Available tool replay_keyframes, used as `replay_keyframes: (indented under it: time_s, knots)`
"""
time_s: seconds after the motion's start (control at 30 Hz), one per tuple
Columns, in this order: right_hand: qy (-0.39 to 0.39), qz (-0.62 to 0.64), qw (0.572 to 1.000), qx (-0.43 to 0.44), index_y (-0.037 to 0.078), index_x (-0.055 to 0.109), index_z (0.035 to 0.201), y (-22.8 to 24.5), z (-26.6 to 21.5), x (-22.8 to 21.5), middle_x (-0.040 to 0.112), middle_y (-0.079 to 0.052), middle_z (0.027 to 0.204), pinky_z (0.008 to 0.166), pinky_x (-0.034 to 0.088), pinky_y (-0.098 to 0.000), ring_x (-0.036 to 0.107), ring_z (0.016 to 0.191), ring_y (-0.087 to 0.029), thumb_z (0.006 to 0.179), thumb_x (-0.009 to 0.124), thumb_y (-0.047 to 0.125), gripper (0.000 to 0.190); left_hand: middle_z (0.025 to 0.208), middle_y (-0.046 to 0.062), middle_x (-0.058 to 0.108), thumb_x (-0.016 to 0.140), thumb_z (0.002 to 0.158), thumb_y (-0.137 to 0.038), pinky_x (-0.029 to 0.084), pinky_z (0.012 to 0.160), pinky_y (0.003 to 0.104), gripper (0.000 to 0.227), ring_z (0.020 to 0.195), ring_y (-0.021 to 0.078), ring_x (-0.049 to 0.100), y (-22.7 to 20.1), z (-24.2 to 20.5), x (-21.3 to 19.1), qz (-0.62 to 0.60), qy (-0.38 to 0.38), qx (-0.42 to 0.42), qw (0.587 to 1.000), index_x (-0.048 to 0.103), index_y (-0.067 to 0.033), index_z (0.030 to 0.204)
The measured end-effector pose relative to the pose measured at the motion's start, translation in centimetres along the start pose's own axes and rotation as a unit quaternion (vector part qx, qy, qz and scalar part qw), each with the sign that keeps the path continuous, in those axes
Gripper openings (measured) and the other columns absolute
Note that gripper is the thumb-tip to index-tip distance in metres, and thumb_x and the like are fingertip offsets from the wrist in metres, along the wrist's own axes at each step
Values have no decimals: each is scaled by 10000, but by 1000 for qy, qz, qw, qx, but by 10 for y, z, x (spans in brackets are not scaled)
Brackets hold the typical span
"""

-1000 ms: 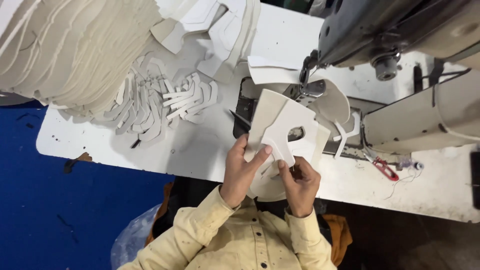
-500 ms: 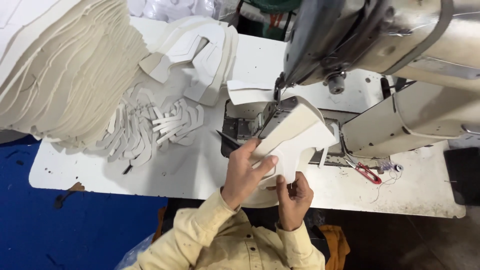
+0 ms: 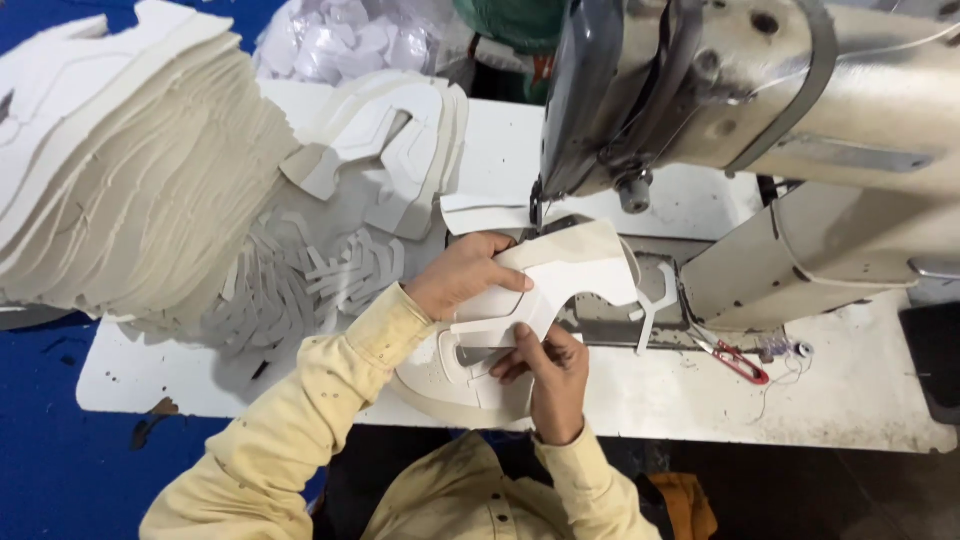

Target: The person aligns white shoe sole pieces and smaller inserts under a sewing machine needle, guiding them through the machine to stitch the components together. The person repeatedly picks up new pieces from a stack on the left, positions them, and sews them, occasionally using scissors to trim threads.

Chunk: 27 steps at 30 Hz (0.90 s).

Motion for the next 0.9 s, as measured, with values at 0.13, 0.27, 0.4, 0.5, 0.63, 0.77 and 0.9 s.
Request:
replay_keyframes:
  time_s: [0.13,0.27,0.4,0.5,0.63,0.77,0.9]
  knots:
    - [-24,28,999,-7,-53,701,877,2,5,3,717,-113,665,480,540,-292,710,553,-180,1005,662,205,291,1047,126,757,769,721,-119,502,859,254,464,940,173,680,2,15,-3,-26,30,-51,998,717,46,1152]
    - [-22,34,999,0,-43,720,923,9,14,11,721,-117,659,470,530,-287,697,537,-173,992,653,205,266,1023,153,751,776,702,-131,520,815,294,470,915,215,689,0,24,-9,-33,34,-81,996,725,72,1122]
    - [-27,51,998,6,-44,721,942,4,21,6,719,-115,676,460,521,-282,703,545,-178,992,658,196,253,1015,129,752,779,683,-75,530,809,280,457,906,204,700,-9,29,-10,-33,24,-62,997,717,57,1117]
    - [-27,60,998,6,-43,714,935,2,27,-3,728,-113,687,453,526,-283,703,536,-183,990,657,188,244,993,144,758,774,690,-33,537,775,293,422,860,210,700,-12,31,-8,-43,10,-44,998,727,86,1093]
    - [-23,39,999,9,-44,725,924,6,33,-9,693,-98,673,451,518,-281,715,548,-186,1000,666,171,236,979,147,754,767,699,4,551,750,309,387,831,212,704,-9,37,-8,-97,-2,-29,995,726,99,1072]
    - [-6,36,999,8,-23,738,952,15,40,-2,722,-98,701,463,518,-270,711,563,-172,989,653,182,225,985,116,741,760,653,30,581,726,336,431,831,209,719,-21,43,-11,-147,21,-7,989,688,41,1078]
    - [-7,27,1000,-3,-33,717,942,11,46,11,743,-132,755,465,529,-275,714,558,-179,1004,654,212,260,930,170,763,767,676,15,592,713,358,312,780,257,727,-13,64,-26,-78,27,-37,996,742,81,980]
Point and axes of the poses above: each hand's wrist, its own z-axis towards the middle knuckle, its own x-axis out of the palm, y = z × x, the point moved 7 cm from there along z, towards the middle knuckle
